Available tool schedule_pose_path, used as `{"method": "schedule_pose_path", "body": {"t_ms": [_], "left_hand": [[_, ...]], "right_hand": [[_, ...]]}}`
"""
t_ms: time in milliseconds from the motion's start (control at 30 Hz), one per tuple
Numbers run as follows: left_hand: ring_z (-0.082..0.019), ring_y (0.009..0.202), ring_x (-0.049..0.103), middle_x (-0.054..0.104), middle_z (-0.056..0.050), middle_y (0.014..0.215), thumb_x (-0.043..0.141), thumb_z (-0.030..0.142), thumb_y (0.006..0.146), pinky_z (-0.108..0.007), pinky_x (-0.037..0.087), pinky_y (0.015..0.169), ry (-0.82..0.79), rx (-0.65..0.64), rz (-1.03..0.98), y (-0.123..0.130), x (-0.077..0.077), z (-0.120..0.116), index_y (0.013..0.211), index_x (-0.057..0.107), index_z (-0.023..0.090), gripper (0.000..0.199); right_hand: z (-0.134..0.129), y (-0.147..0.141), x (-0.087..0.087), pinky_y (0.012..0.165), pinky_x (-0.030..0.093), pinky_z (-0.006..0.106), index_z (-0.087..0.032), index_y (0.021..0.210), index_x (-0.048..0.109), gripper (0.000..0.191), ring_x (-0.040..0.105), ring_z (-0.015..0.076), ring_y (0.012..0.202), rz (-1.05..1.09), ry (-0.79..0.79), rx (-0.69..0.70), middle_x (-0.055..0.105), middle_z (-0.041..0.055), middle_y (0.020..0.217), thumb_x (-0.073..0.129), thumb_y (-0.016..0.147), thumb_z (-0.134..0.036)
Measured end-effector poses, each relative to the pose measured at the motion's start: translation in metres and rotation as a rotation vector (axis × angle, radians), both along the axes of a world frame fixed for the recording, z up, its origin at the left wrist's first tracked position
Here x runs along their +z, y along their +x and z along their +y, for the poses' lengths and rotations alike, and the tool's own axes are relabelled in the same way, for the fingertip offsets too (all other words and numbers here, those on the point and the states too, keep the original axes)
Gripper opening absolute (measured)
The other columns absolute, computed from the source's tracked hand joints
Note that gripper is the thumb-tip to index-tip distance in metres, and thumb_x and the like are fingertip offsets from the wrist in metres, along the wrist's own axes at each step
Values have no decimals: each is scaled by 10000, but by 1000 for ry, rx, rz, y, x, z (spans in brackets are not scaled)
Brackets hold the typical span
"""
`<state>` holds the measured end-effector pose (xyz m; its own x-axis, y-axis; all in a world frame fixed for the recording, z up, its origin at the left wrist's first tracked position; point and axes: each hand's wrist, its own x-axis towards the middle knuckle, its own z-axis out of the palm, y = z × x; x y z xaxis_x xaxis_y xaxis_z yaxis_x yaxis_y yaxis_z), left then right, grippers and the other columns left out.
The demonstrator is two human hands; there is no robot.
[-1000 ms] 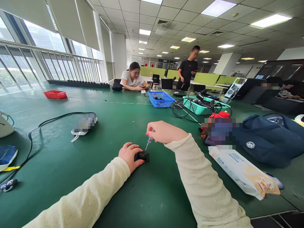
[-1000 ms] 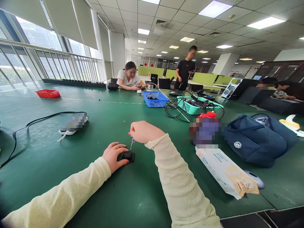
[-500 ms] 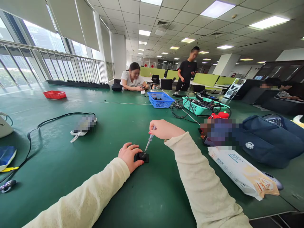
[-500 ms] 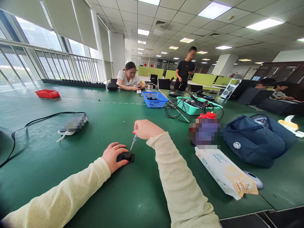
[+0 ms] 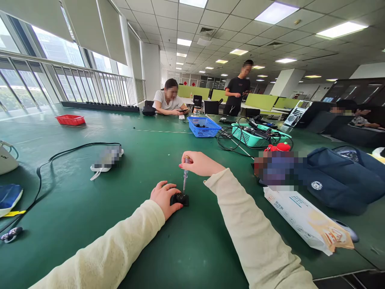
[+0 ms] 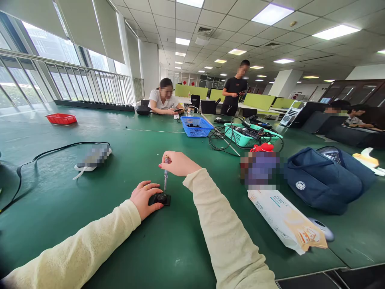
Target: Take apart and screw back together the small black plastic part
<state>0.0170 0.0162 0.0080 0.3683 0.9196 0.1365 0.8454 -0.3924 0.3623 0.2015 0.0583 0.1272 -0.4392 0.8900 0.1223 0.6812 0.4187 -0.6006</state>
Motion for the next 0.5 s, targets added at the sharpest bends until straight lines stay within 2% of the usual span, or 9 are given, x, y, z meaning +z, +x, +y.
{"method": "schedule_pose_path", "body": {"t_ms": [167, 267, 400, 500], "left_hand": [[-385, 1344, 382, 624, -33, 1324, 745, 438, 696, -552, 340, 1122, -10, -2, 21, -1, 2, -1, 1109, 715, 295, 438], [-382, 1344, 386, 629, -21, 1317, 743, 437, 699, -555, 347, 1118, 0, -2, 16, -1, 2, -1, 1102, 715, 309, 424], [-394, 1345, 387, 630, -25, 1316, 746, 433, 695, -570, 351, 1111, 0, 3, 19, -1, 1, -1, 1097, 720, 307, 422], [-389, 1345, 388, 628, -19, 1318, 742, 440, 697, -570, 352, 1110, -5, 3, 29, 0, 2, -1, 1103, 716, 315, 426]], "right_hand": [[21, -10, -32, 546, 256, 243, -207, 638, 447, 401, 346, 100, 548, 238, 100, -26, 377, -70, 561, 517, 868, -528], [29, -21, -53, 525, 241, 243, -216, 610, 370, 429, 283, 91, 511, 497, 150, -120, 286, -82, 534, 527, 856, -529], [34, -28, -73, 498, 242, 240, -225, 592, 312, 475, 255, 88, 492, 788, 104, -157, 265, -83, 524, 538, 846, -557], [37, -29, -81, 465, 228, 241, -232, 586, 273, 511, 241, 86, 463, 899, 23, -165, 258, -87, 493, 555, 826, -584]]}}
